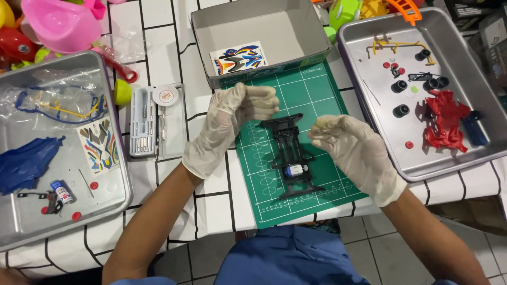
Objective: Assembling a model toy car by applying grease to mechanical parts and installing batteries into the chassis.
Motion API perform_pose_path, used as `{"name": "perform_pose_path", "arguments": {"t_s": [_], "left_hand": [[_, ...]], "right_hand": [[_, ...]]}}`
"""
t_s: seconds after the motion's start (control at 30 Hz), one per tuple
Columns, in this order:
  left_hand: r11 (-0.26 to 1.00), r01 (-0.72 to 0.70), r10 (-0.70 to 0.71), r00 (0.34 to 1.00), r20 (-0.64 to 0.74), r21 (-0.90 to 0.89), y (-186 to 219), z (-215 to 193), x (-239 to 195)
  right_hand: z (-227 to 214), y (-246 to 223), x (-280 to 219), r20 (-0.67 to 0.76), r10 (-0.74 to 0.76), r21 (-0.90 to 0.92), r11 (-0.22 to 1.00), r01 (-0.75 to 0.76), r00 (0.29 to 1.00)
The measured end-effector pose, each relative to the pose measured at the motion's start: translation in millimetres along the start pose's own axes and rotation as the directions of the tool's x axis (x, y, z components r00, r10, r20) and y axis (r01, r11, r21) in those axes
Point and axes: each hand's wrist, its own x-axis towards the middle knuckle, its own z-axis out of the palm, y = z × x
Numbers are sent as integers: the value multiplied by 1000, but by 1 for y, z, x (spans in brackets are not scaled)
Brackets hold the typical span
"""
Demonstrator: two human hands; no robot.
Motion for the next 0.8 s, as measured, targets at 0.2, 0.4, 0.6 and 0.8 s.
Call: {"name": "perform_pose_path", "arguments": {"t_s": [0.2,0.4,0.6,0.8], "left_hand": [[905,257,-161,944,288,-338,-2,-16,5],[738,421,-146,862,485,-526,-1,-38,11],[772,387,-66,838,541,-505,5,-42,12],[744,145,176,899,401,-653,27,-6,-11]], "right_hand": [[0,12,43,-10,160,236,960,-153,987],[32,14,78,16,161,339,928,-157,987],[29,24,91,-25,164,362,921,-144,986],[22,8,93,-102,105,341,938,-64,989]]}}
